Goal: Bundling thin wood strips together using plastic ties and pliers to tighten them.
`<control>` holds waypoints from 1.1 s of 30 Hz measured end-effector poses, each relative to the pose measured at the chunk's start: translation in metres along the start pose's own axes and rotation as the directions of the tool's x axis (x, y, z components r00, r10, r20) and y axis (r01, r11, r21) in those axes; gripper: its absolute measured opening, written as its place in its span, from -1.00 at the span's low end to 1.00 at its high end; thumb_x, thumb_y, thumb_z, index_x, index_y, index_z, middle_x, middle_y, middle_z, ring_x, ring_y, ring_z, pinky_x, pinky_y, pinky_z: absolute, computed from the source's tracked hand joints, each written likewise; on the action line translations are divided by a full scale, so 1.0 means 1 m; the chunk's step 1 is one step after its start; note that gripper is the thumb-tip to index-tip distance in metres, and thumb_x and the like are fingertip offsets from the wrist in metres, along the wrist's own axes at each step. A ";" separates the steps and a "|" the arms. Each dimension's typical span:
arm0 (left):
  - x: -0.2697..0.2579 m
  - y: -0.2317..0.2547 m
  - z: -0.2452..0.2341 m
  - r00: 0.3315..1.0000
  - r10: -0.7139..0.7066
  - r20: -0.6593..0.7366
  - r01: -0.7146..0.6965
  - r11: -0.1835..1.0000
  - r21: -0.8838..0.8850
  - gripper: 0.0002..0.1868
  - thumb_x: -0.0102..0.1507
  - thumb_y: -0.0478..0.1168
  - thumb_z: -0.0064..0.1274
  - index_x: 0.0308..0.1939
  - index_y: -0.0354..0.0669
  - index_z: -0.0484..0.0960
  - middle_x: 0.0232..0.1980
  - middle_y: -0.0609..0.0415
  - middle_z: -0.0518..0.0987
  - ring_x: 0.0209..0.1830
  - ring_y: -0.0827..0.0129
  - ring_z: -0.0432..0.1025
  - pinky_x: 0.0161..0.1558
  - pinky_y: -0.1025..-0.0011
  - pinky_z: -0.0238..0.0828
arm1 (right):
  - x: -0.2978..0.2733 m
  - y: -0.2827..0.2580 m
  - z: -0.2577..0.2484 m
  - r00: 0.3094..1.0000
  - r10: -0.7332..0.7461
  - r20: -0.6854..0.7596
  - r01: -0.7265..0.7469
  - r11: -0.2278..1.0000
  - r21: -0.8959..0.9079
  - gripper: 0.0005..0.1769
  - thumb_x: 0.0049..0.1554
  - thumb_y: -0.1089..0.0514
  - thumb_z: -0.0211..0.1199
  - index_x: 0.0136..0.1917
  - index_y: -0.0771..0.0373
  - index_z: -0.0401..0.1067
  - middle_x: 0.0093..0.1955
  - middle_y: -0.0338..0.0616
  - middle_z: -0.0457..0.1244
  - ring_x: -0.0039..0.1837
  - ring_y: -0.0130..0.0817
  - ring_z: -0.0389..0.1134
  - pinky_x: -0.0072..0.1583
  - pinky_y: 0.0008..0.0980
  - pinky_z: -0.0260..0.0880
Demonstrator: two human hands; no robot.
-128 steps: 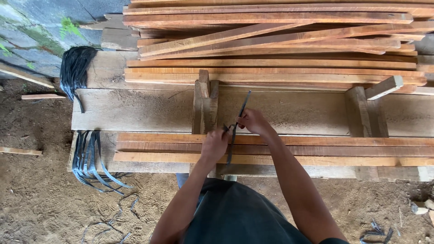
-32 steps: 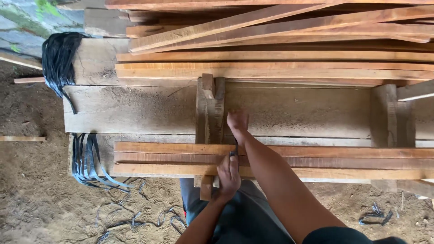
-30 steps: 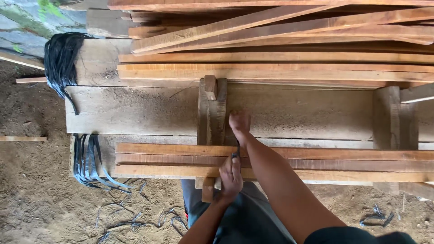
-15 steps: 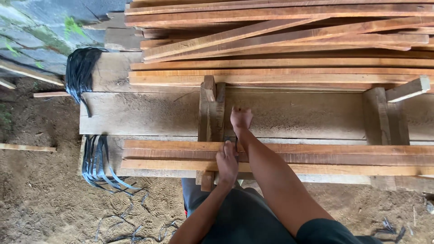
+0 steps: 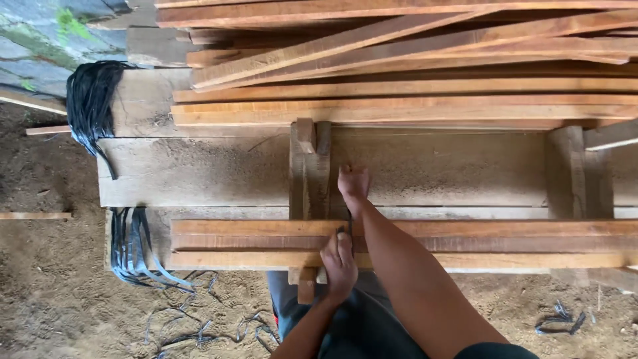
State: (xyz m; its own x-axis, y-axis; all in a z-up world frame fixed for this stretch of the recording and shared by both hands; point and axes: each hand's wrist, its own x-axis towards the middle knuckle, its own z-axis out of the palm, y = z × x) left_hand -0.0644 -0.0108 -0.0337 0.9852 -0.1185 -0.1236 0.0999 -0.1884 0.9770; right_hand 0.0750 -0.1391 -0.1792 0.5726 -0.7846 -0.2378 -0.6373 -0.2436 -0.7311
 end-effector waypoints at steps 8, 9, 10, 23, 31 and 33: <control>0.006 -0.020 0.004 1.000 0.005 0.024 -0.006 1.000 0.015 -0.53 0.49 -0.11 -0.31 -0.47 -0.21 0.44 -0.60 -0.06 0.41 -0.64 0.20 0.27 -0.48 0.26 0.25 | 0.009 0.009 0.012 1.000 0.008 0.007 -0.008 0.998 -0.064 -0.51 0.07 -0.04 0.18 -0.48 0.40 0.45 -0.51 0.15 0.24 -0.37 0.03 0.24 -0.30 0.00 0.24; 0.006 -0.028 0.007 1.000 0.008 0.018 -0.008 1.000 0.024 -0.43 0.56 -0.02 -0.37 -0.49 -0.16 0.42 -0.60 -0.16 0.43 -0.63 0.09 0.39 -0.46 0.27 0.33 | 0.006 0.006 0.009 0.999 -0.042 -0.002 0.042 0.994 -0.098 -0.51 0.04 -0.08 0.15 -0.48 0.35 0.50 -0.47 0.22 0.28 -0.19 0.24 0.46 -0.18 0.06 0.39; 0.012 -0.020 0.007 0.999 0.025 0.020 -0.025 0.999 0.020 -0.43 0.56 -0.02 -0.37 -0.49 -0.16 0.42 -0.60 -0.16 0.43 -0.63 0.09 0.39 -0.46 0.27 0.33 | 0.004 0.004 0.004 0.999 -0.052 -0.013 0.050 0.995 -0.088 -0.51 0.04 -0.08 0.15 -0.48 0.35 0.50 -0.47 0.22 0.28 -0.19 0.24 0.46 -0.18 0.06 0.39; 0.006 -0.008 0.005 0.998 -0.066 -0.004 0.065 0.989 -0.132 -0.44 0.57 -0.03 -0.40 -0.51 -0.07 0.39 -0.61 0.02 0.36 -0.65 0.42 0.19 -0.45 0.34 0.26 | 0.000 -0.012 -0.004 0.958 -0.193 -0.210 0.197 0.980 -0.003 -0.60 -0.04 0.07 0.14 -0.66 0.19 0.29 -0.68 -0.02 0.01 -0.54 -0.20 0.20 -0.39 -0.27 0.13; 0.009 -0.008 -0.006 0.996 0.070 0.062 -0.067 0.997 -0.048 -0.43 0.56 -0.04 -0.49 -0.40 -0.10 0.53 -0.63 0.02 0.39 -0.72 0.42 0.18 -0.58 0.37 0.23 | 0.001 0.014 0.008 0.828 -0.561 0.001 0.501 0.739 -0.450 -0.69 -0.03 0.12 0.13 -0.55 0.24 0.38 -0.60 -0.09 0.20 -0.46 0.05 0.37 -0.34 -0.21 0.37; 0.011 0.006 -0.005 0.996 0.066 0.066 -0.057 0.990 -0.131 -0.44 0.56 -0.07 -0.49 -0.44 -0.08 0.48 -0.64 0.05 0.31 -0.68 0.49 0.09 -0.54 0.32 0.17 | 0.016 0.034 0.027 0.985 -0.071 0.159 0.086 0.992 -0.090 -0.48 0.11 -0.10 0.11 -0.44 0.37 0.48 -0.52 0.12 0.25 -0.40 0.00 0.36 -0.35 -0.09 0.25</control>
State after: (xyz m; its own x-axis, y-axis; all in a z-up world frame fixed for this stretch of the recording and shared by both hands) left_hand -0.0527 -0.0085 -0.0278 0.9783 -0.1952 -0.0702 0.0611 -0.0520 0.9968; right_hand 0.0770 -0.1448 -0.2250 0.6912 -0.6645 -0.2839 -0.6294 -0.3606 -0.6884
